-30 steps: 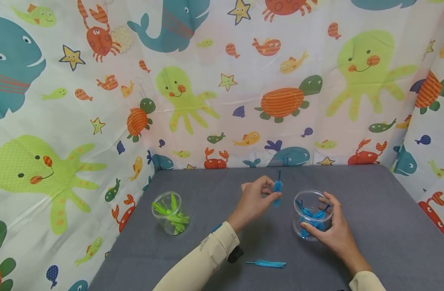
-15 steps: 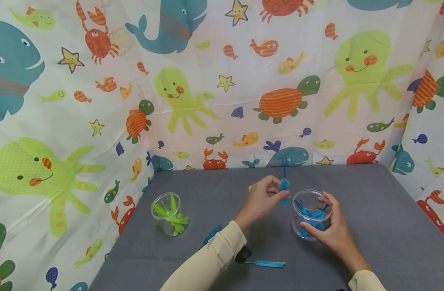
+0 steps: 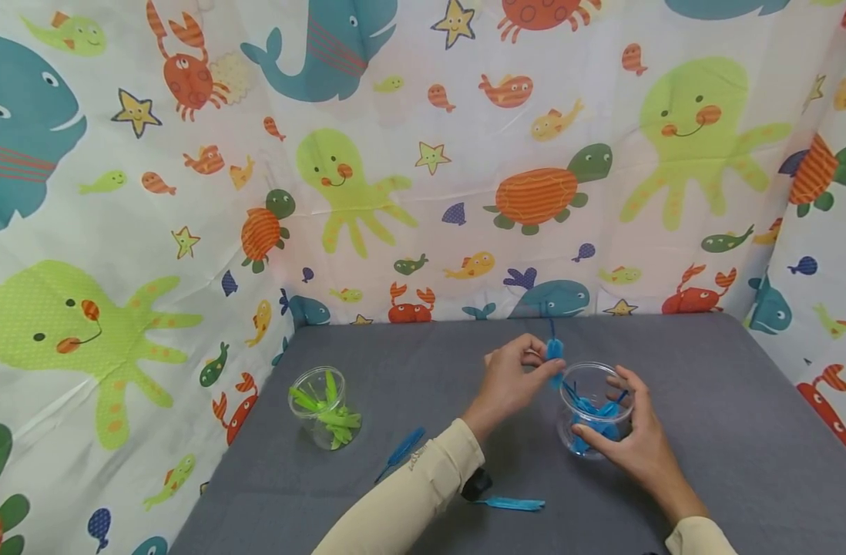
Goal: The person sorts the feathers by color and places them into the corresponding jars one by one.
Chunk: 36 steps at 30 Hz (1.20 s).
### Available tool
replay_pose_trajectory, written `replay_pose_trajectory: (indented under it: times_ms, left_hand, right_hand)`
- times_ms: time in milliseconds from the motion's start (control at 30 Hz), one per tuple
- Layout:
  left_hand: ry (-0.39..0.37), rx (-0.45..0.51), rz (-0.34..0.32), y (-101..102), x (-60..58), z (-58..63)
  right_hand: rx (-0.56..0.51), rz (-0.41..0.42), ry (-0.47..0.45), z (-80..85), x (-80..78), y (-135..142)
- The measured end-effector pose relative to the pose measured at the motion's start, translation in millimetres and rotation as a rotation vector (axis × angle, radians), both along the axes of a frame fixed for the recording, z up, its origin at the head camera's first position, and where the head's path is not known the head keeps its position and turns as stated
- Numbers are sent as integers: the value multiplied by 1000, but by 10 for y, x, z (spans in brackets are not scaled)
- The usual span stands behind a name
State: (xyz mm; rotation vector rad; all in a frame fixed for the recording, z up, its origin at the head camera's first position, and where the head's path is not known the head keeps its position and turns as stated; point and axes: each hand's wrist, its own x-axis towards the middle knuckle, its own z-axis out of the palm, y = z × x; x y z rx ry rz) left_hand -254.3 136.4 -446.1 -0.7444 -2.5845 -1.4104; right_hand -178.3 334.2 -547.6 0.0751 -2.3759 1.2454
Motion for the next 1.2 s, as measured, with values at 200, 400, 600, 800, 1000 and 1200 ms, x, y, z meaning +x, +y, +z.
replay_pose_trajectory:
  times_ms: [200,400,600,800,1000,1200]
  left_hand:
    - [19,16,-7,61,1,-45]
    - [41,18,-11,121,-17,-93]
    - [57,3,-2,192,-24,-124]
    - [68,3,-13,242,-3,-142]
    - [51,1,-52,208,14,-216]
    - [65,10,-66,132,-7,-258]
  right_hand:
    - [-5,3,7,3,-3,-3]
    - [-6,6,6,6,0,-7]
    - [10,0,17,-4,3,5]
    - [8,3,17,-15,-3,-3]
    - [21,3,15,-24,0,-5]
    - [-45,24,-5,-7,2,18]
